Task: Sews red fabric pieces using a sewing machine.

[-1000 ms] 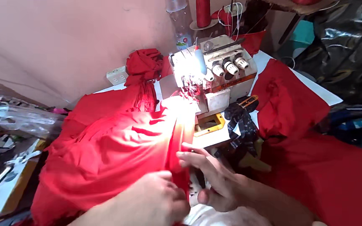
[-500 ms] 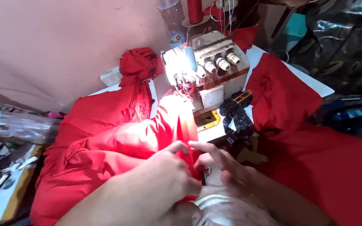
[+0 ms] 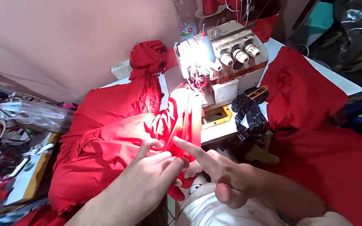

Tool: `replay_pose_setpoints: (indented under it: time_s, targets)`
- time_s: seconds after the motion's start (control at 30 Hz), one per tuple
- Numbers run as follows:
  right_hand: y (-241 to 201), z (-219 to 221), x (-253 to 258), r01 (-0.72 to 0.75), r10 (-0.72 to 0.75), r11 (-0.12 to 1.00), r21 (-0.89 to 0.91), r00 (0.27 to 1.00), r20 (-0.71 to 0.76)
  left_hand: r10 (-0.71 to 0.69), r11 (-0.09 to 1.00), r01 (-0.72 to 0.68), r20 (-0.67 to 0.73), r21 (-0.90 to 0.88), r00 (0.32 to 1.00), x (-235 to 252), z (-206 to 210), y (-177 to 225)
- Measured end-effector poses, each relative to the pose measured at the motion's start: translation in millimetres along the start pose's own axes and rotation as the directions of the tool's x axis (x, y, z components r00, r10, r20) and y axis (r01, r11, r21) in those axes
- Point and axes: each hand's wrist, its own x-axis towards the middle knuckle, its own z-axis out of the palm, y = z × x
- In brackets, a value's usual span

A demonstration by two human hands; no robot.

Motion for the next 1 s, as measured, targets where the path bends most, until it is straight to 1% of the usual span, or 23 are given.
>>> replay_pose_setpoints:
  time_s: [0.17,0.23,0.27,0.3,0.33,0.37,0.4,0.43,0.47,0.5,0.53,0.57,0.6,0.63,0.67,0.73,0.77,0.8,0.83,0.87,0.9,0.93,1.0]
  targets:
    - [-7,-7,5,0.018,-0.018,1.000,-0.011,0.999,0.033,0.097,0.965,-0.082,0.048,-0.249,0.994,7,5,-21]
    - [-13,-13,8,0.014,-0.013,1.000,-0.027,0.999,0.039,0.118,0.973,-0.107,0.039,-0.203,0.992,13,-2,-22]
    - [-16,-18,10,0.016,-0.013,0.996,-0.088,1.000,0.026,0.113,0.986,-0.108,0.033,-0.127,0.993,16,-8,-22]
    - [-19,-22,11,0.009,-0.011,0.979,-0.203,1.000,-0.009,0.089,0.995,-0.088,0.036,-0.044,0.995,19,-15,-23]
    - [-19,-24,9,-0.017,-0.011,0.932,-0.361,0.997,-0.073,0.050,0.999,-0.050,0.036,0.009,0.998,20,-23,-28]
    - [-16,-25,6,-0.072,-0.010,0.844,-0.531,0.989,-0.150,0.008,1.000,-0.009,0.038,0.024,0.999,19,-32,-36]
    - [-11,-28,2,-0.152,0.040,0.724,-0.673,0.983,-0.180,-0.024,1.000,0.024,0.042,-0.005,0.999,16,-41,-47]
    - [-3,-30,0,-0.226,0.138,0.621,-0.751,0.974,-0.179,-0.045,0.995,0.050,0.055,-0.087,0.997,12,-50,-59]
    - [3,-34,3,-0.292,0.326,0.563,-0.773,0.938,-0.117,-0.049,0.975,0.061,0.061,-0.214,0.997,8,-59,-68]
    - [6,-40,16,-0.377,0.574,0.553,-0.743,0.819,0.012,-0.031,0.930,0.054,0.069,-0.365,0.997,5,-68,-71]
    - [14,-43,33,-0.450,0.728,0.551,-0.703,0.670,0.141,0.014,0.860,0.017,0.057,-0.511,0.998,4,-74,-71]
    - [30,-40,47,-0.486,0.757,0.575,-0.659,0.621,0.203,0.064,0.790,-0.029,0.036,-0.612,0.997,4,-77,-68]
    - [47,-32,54,-0.497,0.710,0.629,-0.598,0.680,0.182,0.097,0.741,-0.056,0.024,-0.670,0.995,7,-78,-64]
    - [58,-22,62,-0.537,0.683,0.663,-0.521,0.719,0.128,0.101,0.733,-0.059,0.023,-0.678,0.995,8,-78,-61]
    - [64,-15,67,-0.574,0.676,0.670,-0.472,0.733,0.069,0.081,0.758,-0.044,0.028,-0.651,0.996,6,-78,-62]
    - [70,-11,57,-0.512,0.568,0.702,-0.495,0.822,-0.046,-0.016,0.828,0.038,0.044,-0.560,0.999,-4,-83,-69]
    - [71,-13,46,-0.466,0.461,0.743,-0.480,0.877,-0.136,-0.064,0.847,0.076,0.042,-0.525,0.997,-12,-85,-75]
    - [81,-13,34,-0.364,0.229,0.788,-0.497,0.922,-0.312,-0.095,0.853,0.097,0.030,-0.513,0.995,-20,-85,-82]
    - [88,-17,30,-0.288,0.037,0.805,-0.519,0.897,-0.441,-0.116,0.855,0.109,0.018,-0.508,0.993,-26,-84,-88]
    - [91,-23,29,-0.244,-0.090,0.800,-0.549,0.855,-0.510,-0.126,0.854,0.114,0.010,-0.507,0.992,-31,-82,-92]
    - [91,-29,31,-0.222,-0.142,0.798,-0.561,0.834,-0.533,-0.127,0.853,0.111,0.004,-0.509,0.992,-35,-80,-94]
    - [88,-32,33,-0.229,-0.136,0.787,-0.573,0.841,-0.523,-0.122,0.852,0.104,0.000,-0.513,0.993,-36,-77,-96]
    - [79,-31,44,-0.237,-0.060,0.792,-0.563,0.887,-0.458,-0.110,0.854,0.096,0.004,-0.511,0.994,-35,-76,-99]
